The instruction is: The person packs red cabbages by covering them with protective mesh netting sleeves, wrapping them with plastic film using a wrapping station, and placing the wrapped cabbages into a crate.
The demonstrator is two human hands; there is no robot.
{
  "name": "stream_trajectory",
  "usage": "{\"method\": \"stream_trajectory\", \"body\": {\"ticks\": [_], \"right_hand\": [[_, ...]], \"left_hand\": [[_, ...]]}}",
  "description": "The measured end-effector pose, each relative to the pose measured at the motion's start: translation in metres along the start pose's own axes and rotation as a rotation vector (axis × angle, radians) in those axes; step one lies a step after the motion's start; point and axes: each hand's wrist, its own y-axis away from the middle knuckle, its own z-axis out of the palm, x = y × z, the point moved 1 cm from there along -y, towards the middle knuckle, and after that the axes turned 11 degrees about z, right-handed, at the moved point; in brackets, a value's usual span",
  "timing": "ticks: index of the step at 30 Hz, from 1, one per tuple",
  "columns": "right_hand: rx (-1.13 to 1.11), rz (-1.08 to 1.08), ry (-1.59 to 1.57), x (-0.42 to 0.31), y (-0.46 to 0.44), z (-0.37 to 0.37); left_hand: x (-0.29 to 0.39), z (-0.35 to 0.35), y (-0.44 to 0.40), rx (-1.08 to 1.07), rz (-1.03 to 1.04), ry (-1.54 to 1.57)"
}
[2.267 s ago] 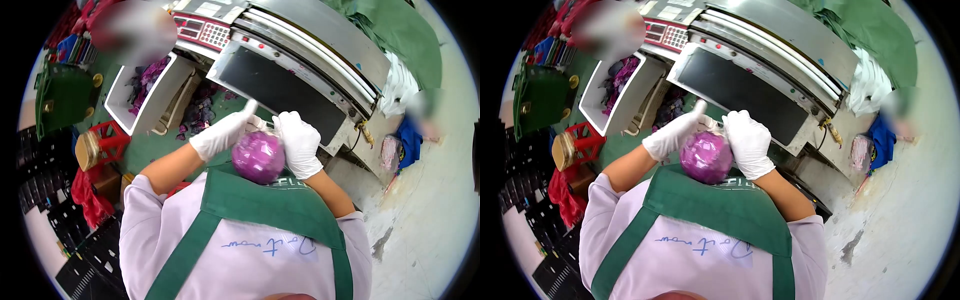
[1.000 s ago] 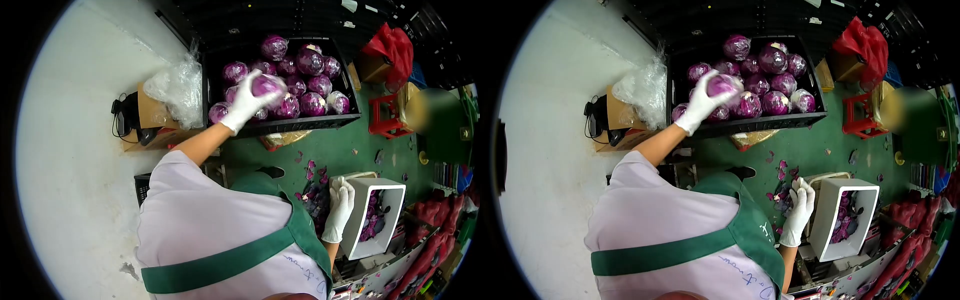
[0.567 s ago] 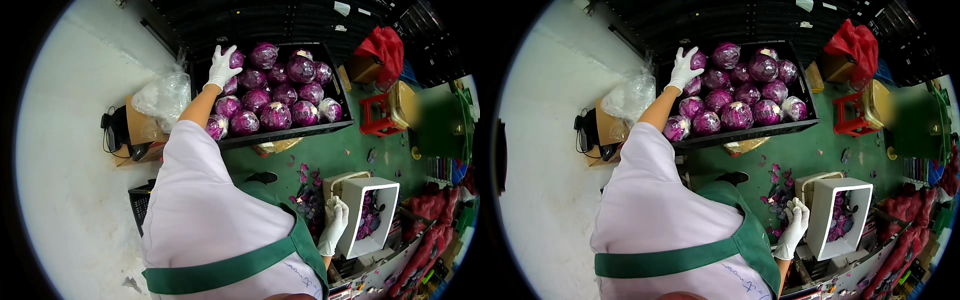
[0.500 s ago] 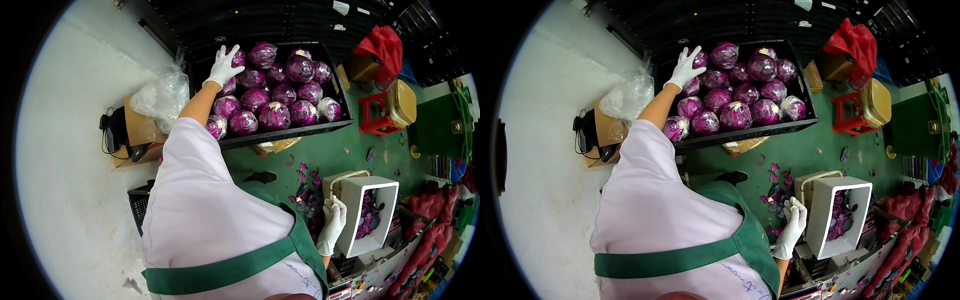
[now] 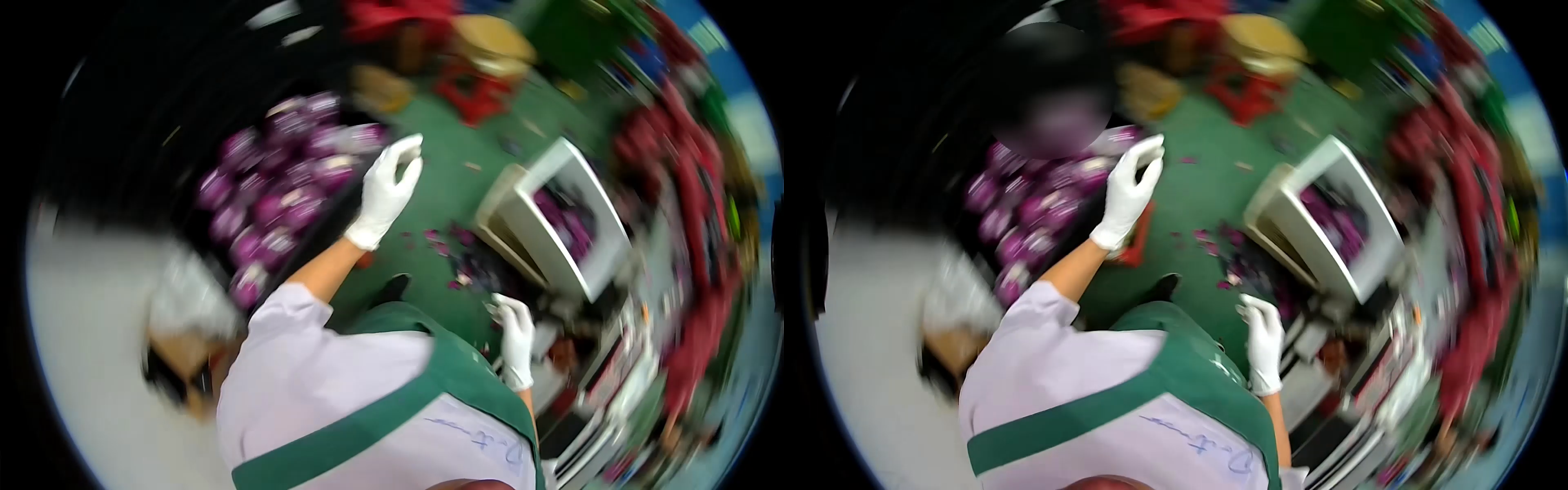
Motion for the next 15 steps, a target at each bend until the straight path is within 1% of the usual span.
{"method": "stream_trajectory", "body": {"ticks": [1,2,3,4,5,6,7,8,9,10,11,12,13,15], "right_hand": [[0.055,-0.038,-0.065,0.023,0.007,-0.018],[0.131,-0.05,-0.109,0.032,0.022,-0.03],[0.194,-0.039,-0.156,0.053,0.036,-0.046],[0.258,-0.03,-0.255,0.066,0.057,-0.063],[0.337,0.03,-0.26,0.075,0.082,-0.079],[0.412,0.051,-0.274,0.101,0.095,-0.097],[0.496,0.11,-0.341,0.131,0.116,-0.107],[0.545,0.167,-0.403,0.153,0.131,-0.117],[0.615,0.22,-0.483,0.167,0.155,-0.127],[0.728,0.227,-0.531,0.191,0.174,-0.129],[0.775,0.283,-0.566,0.212,0.196,-0.132],[0.806,0.325,-0.614,0.233,0.229,-0.139],[0.838,0.402,-0.669,0.251,0.248,-0.137],[0.89,0.531,-0.827,0.287,0.276,-0.121]], "left_hand": [[0.015,0.054,0.011,-0.143,-0.033,0.184],[0.044,0.093,0.022,-0.301,-0.037,0.241],[0.074,0.128,0.036,-0.458,0.017,0.258],[0.098,0.169,0.054,-0.603,0.016,0.41],[0.118,0.196,0.077,-0.723,0.052,0.492],[0.135,0.229,0.095,-0.857,-0.015,0.617],[0.139,0.255,0.118,-0.988,0.013,0.654],[0.146,0.284,0.138,-1.08,-0.017,0.701],[0.163,0.315,0.156,-1.15,0.037,0.731],[0.179,0.336,0.171,-1.205,0.086,0.745],[0.199,0.358,0.187,-1.265,0.116,0.761],[0.236,0.379,0.208,-1.323,0.163,0.757],[0.258,0.4,0.224,-1.341,0.231,0.794],[0.301,0.444,0.254,-1.433,0.273,0.868]]}}
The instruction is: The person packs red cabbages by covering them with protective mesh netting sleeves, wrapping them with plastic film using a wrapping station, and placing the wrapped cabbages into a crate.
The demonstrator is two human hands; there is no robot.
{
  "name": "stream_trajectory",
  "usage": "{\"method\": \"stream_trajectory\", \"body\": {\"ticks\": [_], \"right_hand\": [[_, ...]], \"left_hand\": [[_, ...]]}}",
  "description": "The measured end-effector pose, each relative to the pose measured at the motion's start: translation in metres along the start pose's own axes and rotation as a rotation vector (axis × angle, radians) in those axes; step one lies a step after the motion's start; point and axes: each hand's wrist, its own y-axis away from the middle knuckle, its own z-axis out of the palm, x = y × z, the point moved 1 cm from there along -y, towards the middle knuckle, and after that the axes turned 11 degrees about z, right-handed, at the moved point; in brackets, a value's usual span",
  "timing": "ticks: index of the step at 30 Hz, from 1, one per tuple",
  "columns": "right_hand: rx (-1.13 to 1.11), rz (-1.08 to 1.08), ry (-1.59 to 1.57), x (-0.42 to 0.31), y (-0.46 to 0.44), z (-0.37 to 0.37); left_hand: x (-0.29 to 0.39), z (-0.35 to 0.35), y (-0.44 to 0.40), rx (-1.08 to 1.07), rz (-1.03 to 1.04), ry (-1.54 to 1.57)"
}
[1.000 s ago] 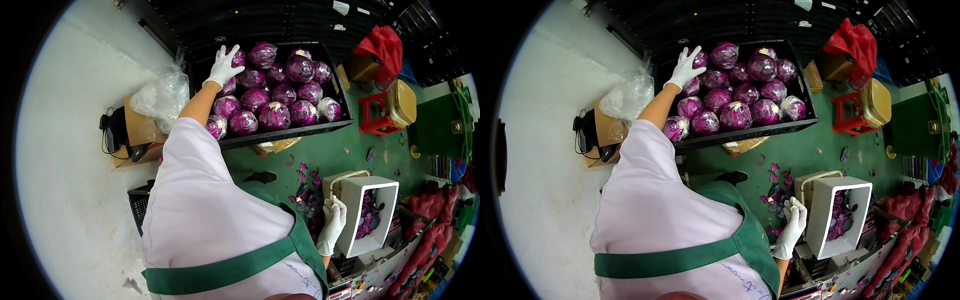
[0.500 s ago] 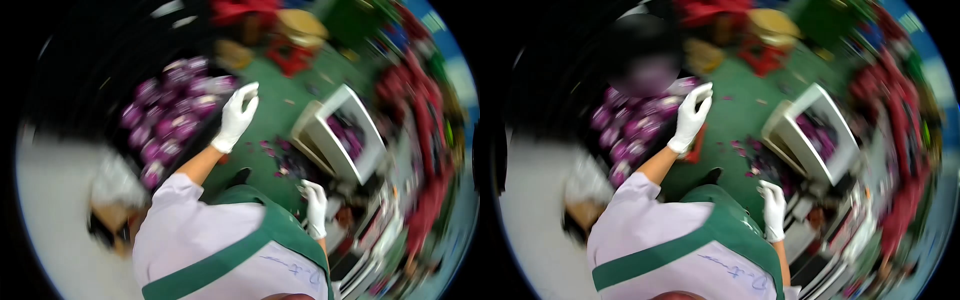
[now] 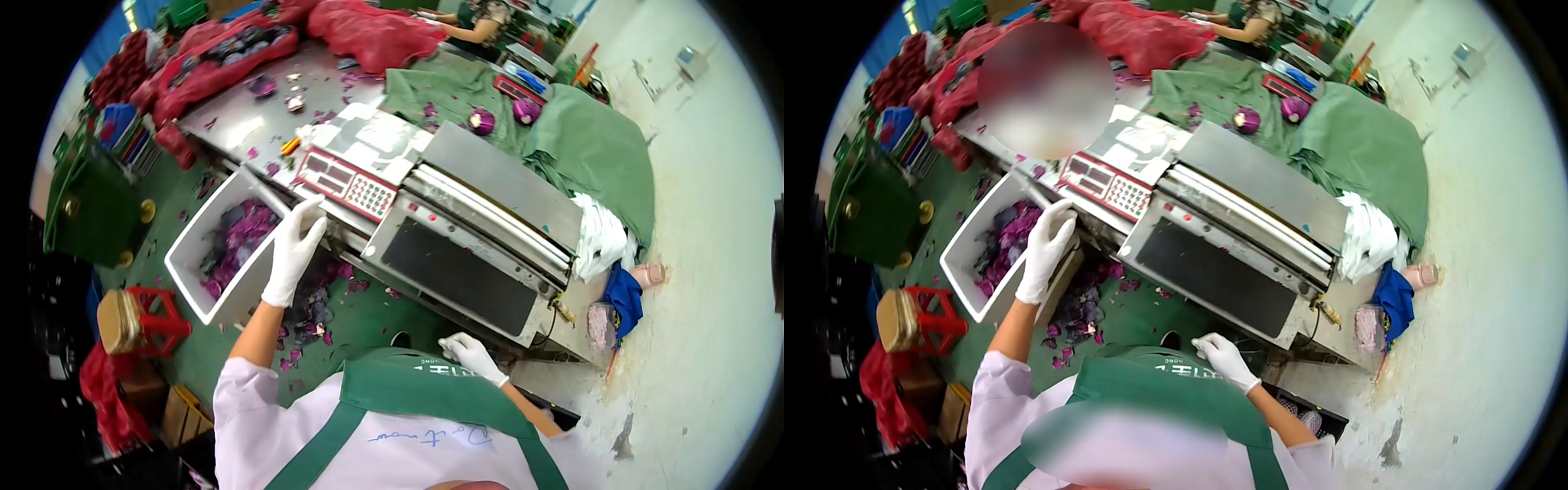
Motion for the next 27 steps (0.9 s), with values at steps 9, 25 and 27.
{"method": "stream_trajectory", "body": {"ticks": [9,25,27], "right_hand": [[0.076,0.4,-0.96,0.044,-0.014,-0.042],[0.532,0.559,-1.425,0.015,-0.035,0.001],[0.508,0.475,-1.428,0.042,-0.036,0.008]], "left_hand": [[-0.071,0.194,-0.27,-0.489,0.298,-0.121],[-0.237,0.512,-0.419,-1.111,0.449,-0.635],[-0.257,0.513,-0.424,-0.948,0.334,-0.455]]}}
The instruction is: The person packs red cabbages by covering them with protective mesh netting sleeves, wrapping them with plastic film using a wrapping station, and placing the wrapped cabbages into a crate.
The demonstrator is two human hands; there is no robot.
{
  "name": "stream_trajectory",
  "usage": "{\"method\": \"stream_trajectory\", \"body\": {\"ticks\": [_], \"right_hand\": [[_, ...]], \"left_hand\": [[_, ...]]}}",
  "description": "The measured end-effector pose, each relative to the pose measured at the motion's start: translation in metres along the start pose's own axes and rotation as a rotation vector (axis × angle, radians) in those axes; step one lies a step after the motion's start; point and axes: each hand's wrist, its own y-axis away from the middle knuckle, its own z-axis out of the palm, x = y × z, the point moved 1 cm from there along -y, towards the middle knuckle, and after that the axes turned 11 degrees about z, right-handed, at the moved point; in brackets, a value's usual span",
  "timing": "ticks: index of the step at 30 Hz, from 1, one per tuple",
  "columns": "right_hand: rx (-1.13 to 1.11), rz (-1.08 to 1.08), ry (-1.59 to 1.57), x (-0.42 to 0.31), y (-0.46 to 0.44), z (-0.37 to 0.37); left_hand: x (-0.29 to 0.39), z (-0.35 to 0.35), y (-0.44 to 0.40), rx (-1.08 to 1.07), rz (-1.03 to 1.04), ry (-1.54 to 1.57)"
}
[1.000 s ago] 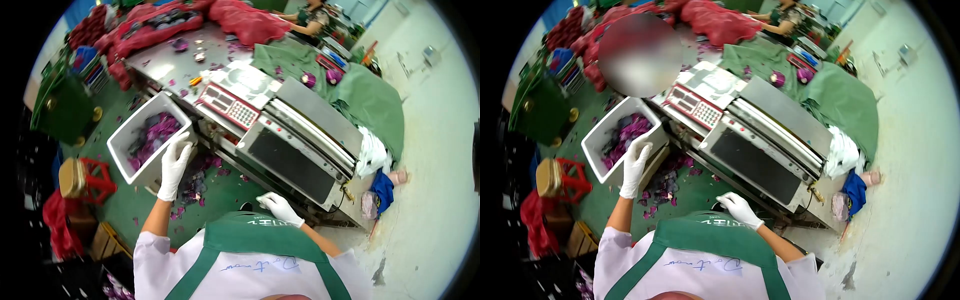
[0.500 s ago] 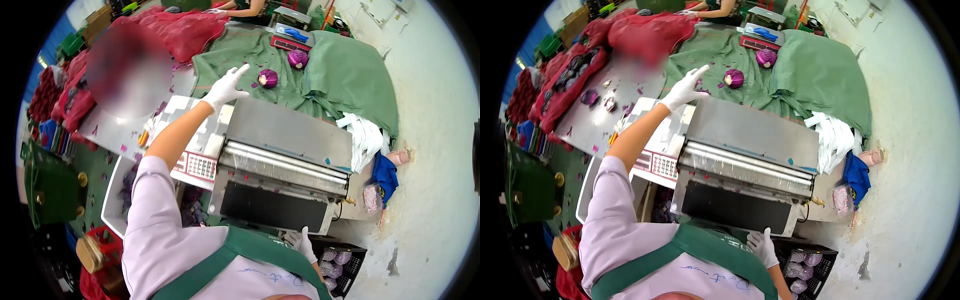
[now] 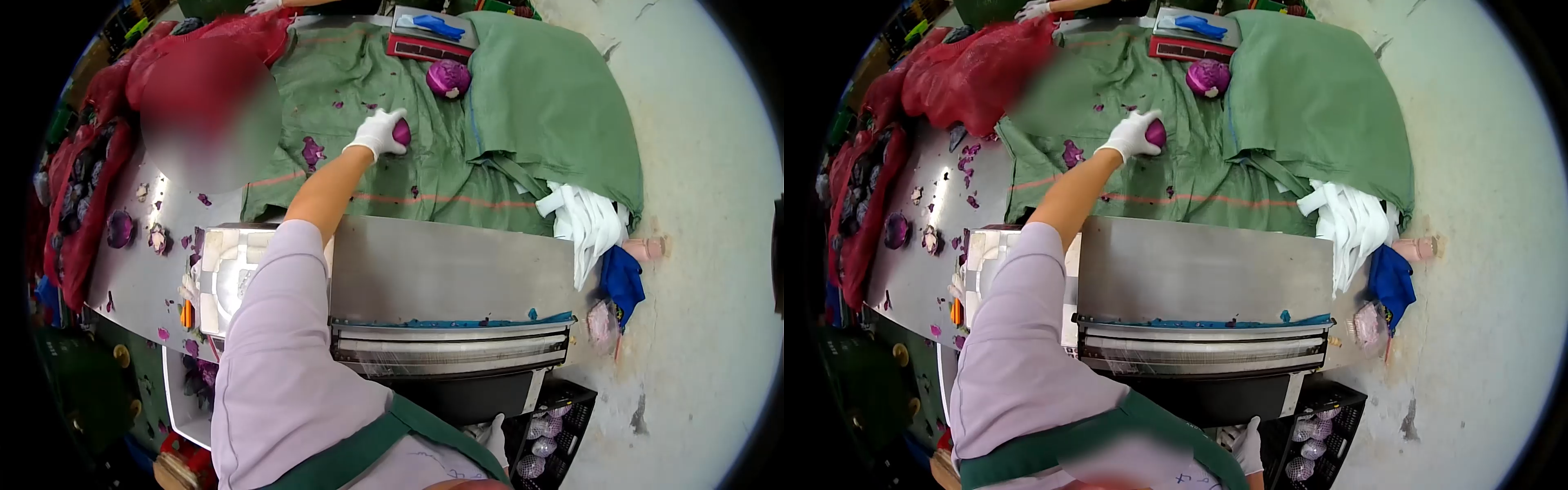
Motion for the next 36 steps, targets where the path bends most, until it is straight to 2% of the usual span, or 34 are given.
{"method": "stream_trajectory", "body": {"ticks": [2,4,5,6,8,10,11,12,14,15,16,18,20,22,25,27,28,30,32,34,36], "right_hand": [[-0.021,0.015,0.028,-0.002,-0.004,-0.007],[-0.048,0.034,0.064,-0.008,0.004,-0.006],[-0.052,-0.008,0.124,-0.013,0.01,0.004],[-0.061,-0.049,0.19,-0.017,0.014,0.007],[-0.127,-0.04,0.22,-0.02,0.007,-0.007],[-0.203,0.049,0.226,-0.025,-0.013,-0.032],[-0.163,0.016,0.284,-0.035,0.009,-0.005],[-0.235,0.008,0.44,-0.041,0.007,-0.011],[-0.181,-0.008,0.625,-0.052,0.019,0.001],[-0.214,0.008,0.563,-0.053,0.024,0.007],[-0.168,-0.118,0.896,-0.065,0.038,0.017],[-0.245,-0.164,0.914,-0.065,0.014,-0.003],[-0.278,-0.168,0.981,-0.071,0.002,-0.014],[-0.237,-0.133,1.058,-0.081,-0.021,-0.034],[-0.173,-0.202,1.209,-0.094,-0.025,-0.046],[-0.224,-0.579,1.464,-0.105,0.006,-0.035],[-0.232,-0.589,1.472,-0.108,0.031,-0.022],[-0.166,-0.779,1.339,-0.111,0.093,0.008],[-0.11,-0.657,1.099,-0.118,0.099,0.007],[-0.018,-0.73,1.044,-0.125,0.108,0.013],[-0.033,-0.771,1.045,-0.129,0.108,0.011]], "left_hand": [[-0.028,0.005,0.006,0.177,-0.138,0.23],[-0.033,-0.027,0.033,0.24,-0.198,0.859],[-0.039,-0.045,0.05,0.318,-0.087,0.718],[-0.01,-0.091,0.085,0.271,-0.081,0.735],[-0.014,-0.131,0.134,0.231,0.052,0.509],[0.024,-0.179,0.201,0.092,-0.097,0.432],[0.034,-0.193,0.231,0.05,-0.092,0.33],[0.032,-0.196,0.257,0.024,-0.036,0.177],[0.043,-0.199,0.305,-0.067,-0.13,0.104],[0.054,-0.199,0.325,-0.109,-0.142,0.051],[0.055,-0.191,0.344,-0.104,-0.152,-0.016],[0.057,-0.176,0.369,-0.084,-0.065,-0.119],[0.097,-0.181,0.382,-0.097,-0.22,-0.086],[0.094,-0.168,0.396,-0.005,-0.151,-0.145],[0.088,-0.17,0.408,0.142,-0.249,0.041],[0.072,-0.173,0.417,0.293,-0.375,0.123],[0.058,-0.174,0.423,0.358,-0.392,0.213],[0.053,-0.187,0.439,0.374,-0.425,0.201],[0.053,-0.191,0.453,0.378,-0.416,0.216],[0.061,-0.194,0.461,0.408,-0.416,0.325],[0.077,-0.193,0.465,0.332,-0.321,0.221]]}}
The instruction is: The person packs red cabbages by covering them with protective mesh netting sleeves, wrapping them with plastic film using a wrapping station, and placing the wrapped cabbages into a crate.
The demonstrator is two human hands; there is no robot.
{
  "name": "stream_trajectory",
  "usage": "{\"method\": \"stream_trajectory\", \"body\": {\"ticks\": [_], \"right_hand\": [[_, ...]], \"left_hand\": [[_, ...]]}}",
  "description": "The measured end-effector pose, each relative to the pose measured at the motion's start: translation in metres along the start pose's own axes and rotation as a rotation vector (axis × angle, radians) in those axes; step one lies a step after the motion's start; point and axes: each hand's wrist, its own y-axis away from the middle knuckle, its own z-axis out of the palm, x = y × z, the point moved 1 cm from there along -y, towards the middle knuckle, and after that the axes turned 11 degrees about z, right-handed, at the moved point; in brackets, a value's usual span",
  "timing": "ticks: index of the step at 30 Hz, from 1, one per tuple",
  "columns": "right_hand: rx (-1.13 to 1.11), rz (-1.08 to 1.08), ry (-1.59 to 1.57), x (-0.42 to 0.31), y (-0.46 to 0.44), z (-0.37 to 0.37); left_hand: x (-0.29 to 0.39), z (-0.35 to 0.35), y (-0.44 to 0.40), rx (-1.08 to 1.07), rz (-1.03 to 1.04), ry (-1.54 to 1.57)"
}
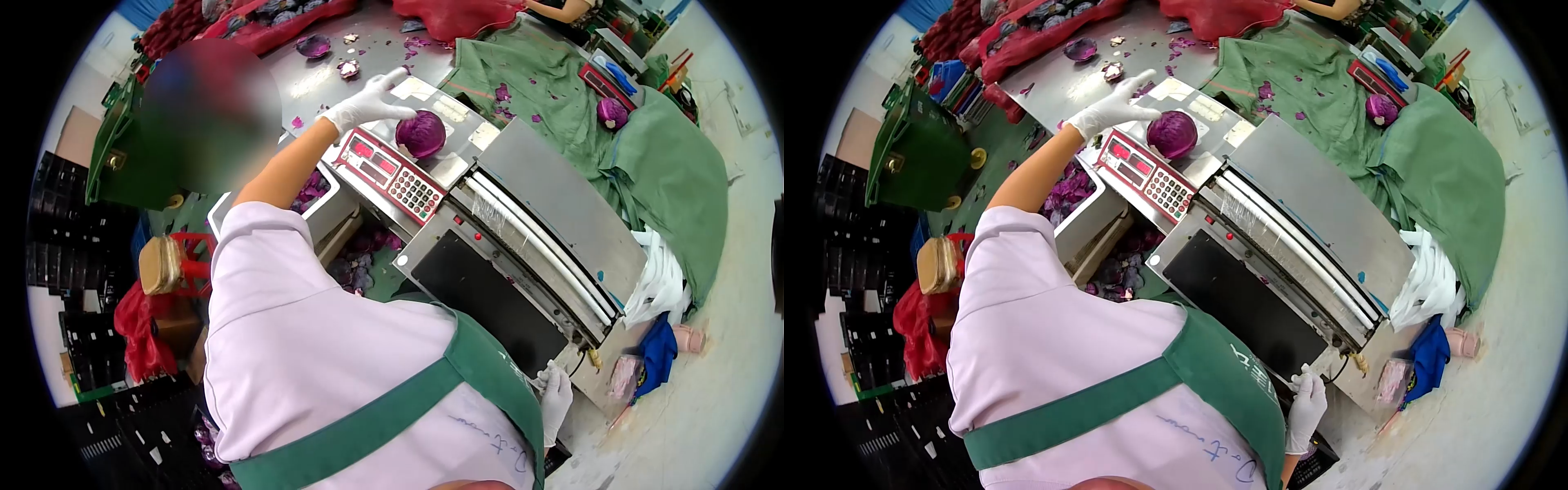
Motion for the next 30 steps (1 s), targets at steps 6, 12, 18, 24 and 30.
{"method": "stream_trajectory", "body": {"ticks": [6,12,18,24,30], "right_hand": [[0.006,-0.127,-0.006,0.001,-0.008,-0.009],[0.06,-0.133,0.0,0.005,-0.009,-0.012],[0.165,-0.193,0.044,0.019,-0.014,-0.015],[0.222,-0.407,0.161,-0.043,-0.015,-0.019],[0.213,-0.615,0.211,-0.082,-0.072,-0.032]], "left_hand": [[0.039,0.032,0.006,-0.237,-0.069,-0.202],[0.031,0.056,-0.006,-0.059,-0.02,0.094],[0.034,0.067,-0.036,0.177,-0.264,0.533],[0.176,0.151,-0.081,-0.098,0.001,0.607],[0.252,0.247,-0.092,-0.309,0.12,0.31]]}}
